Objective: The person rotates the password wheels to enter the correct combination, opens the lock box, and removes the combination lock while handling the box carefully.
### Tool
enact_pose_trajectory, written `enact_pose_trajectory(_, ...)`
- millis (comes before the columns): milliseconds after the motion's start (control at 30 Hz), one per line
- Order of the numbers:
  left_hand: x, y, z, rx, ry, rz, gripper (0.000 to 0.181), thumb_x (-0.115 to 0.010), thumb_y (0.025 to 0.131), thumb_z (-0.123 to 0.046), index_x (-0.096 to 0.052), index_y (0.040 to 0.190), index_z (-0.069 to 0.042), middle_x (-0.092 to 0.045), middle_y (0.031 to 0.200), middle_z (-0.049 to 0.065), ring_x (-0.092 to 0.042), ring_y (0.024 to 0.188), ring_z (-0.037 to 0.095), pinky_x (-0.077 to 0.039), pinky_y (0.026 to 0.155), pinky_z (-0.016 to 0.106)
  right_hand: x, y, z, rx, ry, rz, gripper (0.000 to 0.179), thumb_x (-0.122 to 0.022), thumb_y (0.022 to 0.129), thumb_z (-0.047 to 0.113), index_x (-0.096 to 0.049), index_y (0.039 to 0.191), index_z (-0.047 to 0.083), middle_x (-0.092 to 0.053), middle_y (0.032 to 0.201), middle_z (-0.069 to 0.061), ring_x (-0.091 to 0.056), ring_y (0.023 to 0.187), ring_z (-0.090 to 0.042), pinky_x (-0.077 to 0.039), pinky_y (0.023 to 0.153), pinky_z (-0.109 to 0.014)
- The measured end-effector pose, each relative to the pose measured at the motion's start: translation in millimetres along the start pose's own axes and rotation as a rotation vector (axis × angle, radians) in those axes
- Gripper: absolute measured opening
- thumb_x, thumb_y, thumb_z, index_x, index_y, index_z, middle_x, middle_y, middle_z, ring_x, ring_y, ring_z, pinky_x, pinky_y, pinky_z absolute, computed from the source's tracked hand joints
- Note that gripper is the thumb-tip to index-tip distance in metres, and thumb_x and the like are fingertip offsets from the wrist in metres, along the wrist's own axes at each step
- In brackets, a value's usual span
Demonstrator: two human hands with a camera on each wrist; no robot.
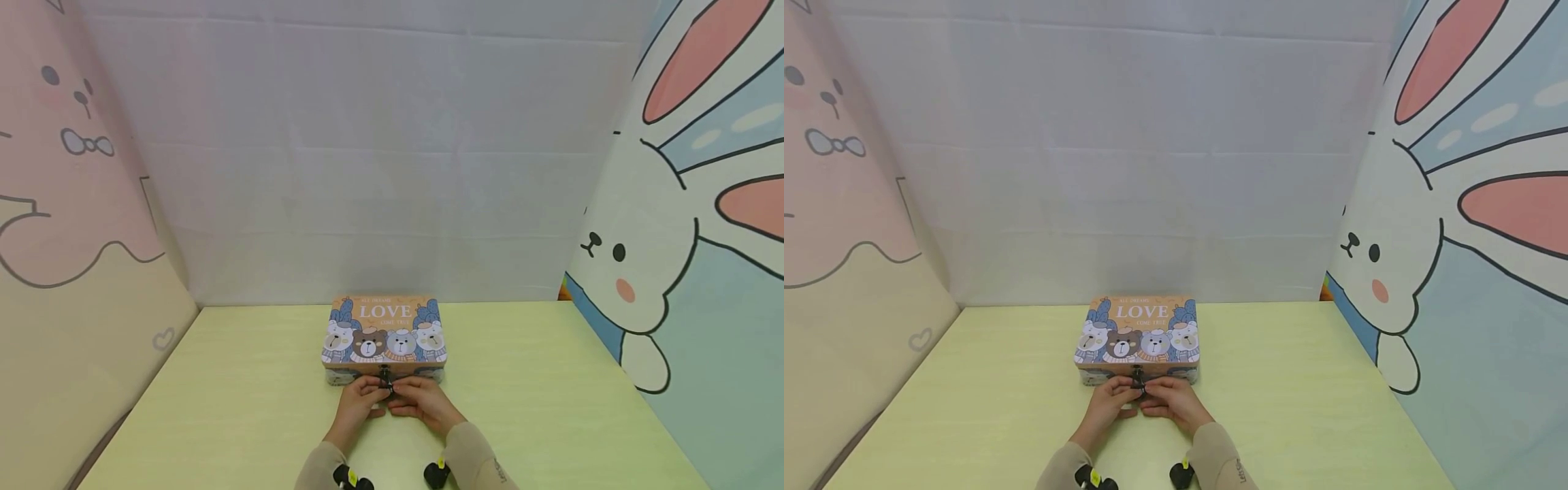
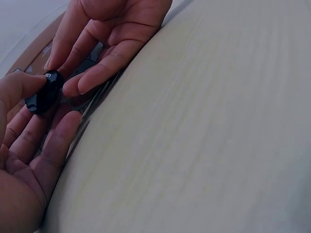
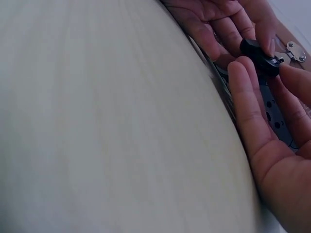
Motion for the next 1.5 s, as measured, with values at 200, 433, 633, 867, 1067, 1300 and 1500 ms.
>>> enact_pose_trajectory(200, 0.6, 1.5, 0.0, 0.0, -0.001, -0.005, 0.022, -0.069, 0.089, -0.002, -0.061, 0.107, 0.008, -0.071, 0.097, 0.007, -0.065, 0.081, 0.01, -0.062, 0.061, 0.031, -0.5, 0.3, 1.7, 0.005, -0.023, -0.001, 0.022, -0.055, 0.1, 0.004, -0.061, 0.114, -0.012, -0.068, 0.095, -0.011, -0.07, 0.08, -0.017, -0.062, 0.081, -0.035)
enact_pose_trajectory(433, 1.6, 1.5, 1.3, 0.002, 0.006, -0.005, 0.023, -0.069, 0.089, -0.001, -0.061, 0.108, 0.009, -0.071, 0.096, 0.007, -0.064, 0.079, 0.01, -0.062, 0.061, 0.031, -2.9, 0.0, 2.2, 0.013, -0.036, 0.014, 0.02, -0.054, 0.099, 0.001, -0.062, 0.11, -0.013, -0.068, 0.09, -0.01, -0.069, 0.08, -0.017, -0.062, 0.081, -0.033)
enact_pose_trajectory(633, 2.0, 3.0, 2.7, -0.001, 0.005, -0.01, 0.022, -0.069, 0.09, -0.002, -0.062, 0.107, 0.009, -0.072, 0.094, 0.006, -0.064, 0.078, 0.01, -0.062, 0.059, 0.031, -3.1, 0.1, 1.4, 0.011, -0.036, 0.021, 0.019, -0.054, 0.1, 0.001, -0.062, 0.112, -0.012, -0.068, 0.093, -0.011, -0.069, 0.081, -0.017, -0.062, 0.081, -0.034)
enact_pose_trajectory(867, 2.2, 0.0, 0.3, -0.013, -0.024, 0.015, 0.027, -0.068, 0.088, 0.002, -0.061, 0.112, 0.013, -0.07, 0.094, 0.006, -0.065, 0.081, 0.012, -0.063, 0.064, 0.033, -1.9, 0.8, 0.9, 0.013, -0.039, 0.022, 0.019, -0.053, 0.1, -0.001, -0.061, 0.112, -0.013, -0.067, 0.095, -0.01, -0.069, 0.083, -0.018, -0.061, 0.082, -0.035)
enact_pose_trajectory(1067, 2.2, -3.7, -2.3, -0.029, -0.054, 0.044, 0.037, -0.069, 0.085, 0.008, -0.057, 0.119, 0.018, -0.067, 0.092, 0.004, -0.066, 0.082, 0.015, -0.063, 0.07, 0.034, -1.5, 0.7, 0.4, 0.021, -0.024, 0.017, 0.015, -0.055, 0.099, -0.002, -0.064, 0.107, -0.011, -0.067, 0.091, -0.01, -0.069, 0.08, -0.017, -0.062, 0.081, -0.034)
enact_pose_trajectory(1300, 2.5, -2.2, 1.2, -0.023, -0.036, 0.025, 0.033, -0.068, 0.087, 0.006, -0.057, 0.116, 0.018, -0.066, 0.092, 0.006, -0.064, 0.081, 0.014, -0.064, 0.069, 0.036, -0.7, 0.2, -2.3, 0.008, -0.016, 0.011, 0.014, -0.055, 0.098, -0.002, -0.064, 0.106, -0.01, -0.068, 0.092, -0.011, -0.07, 0.081, -0.018, -0.062, 0.08, -0.033)
enact_pose_trajectory(1500, 0.8, -4.1, -0.6, -0.031, -0.016, 0.018, 0.031, -0.067, 0.088, 0.003, -0.058, 0.115, 0.017, -0.069, 0.094, 0.007, -0.064, 0.08, 0.012, -0.063, 0.066, 0.033, -1.2, -1.0, -2.2, 0.003, -0.021, 0.018, 0.017, -0.055, 0.099, -0.001, -0.063, 0.109, -0.012, -0.067, 0.095, -0.012, -0.07, 0.082, -0.018, -0.061, 0.082, -0.034)
Point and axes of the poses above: each hand's wrist, its own y-axis towards the middle knuckle, its own x-axis out of the back of the hand, z = x × y, the point moved 8 cm from there along y, towards the middle knuckle
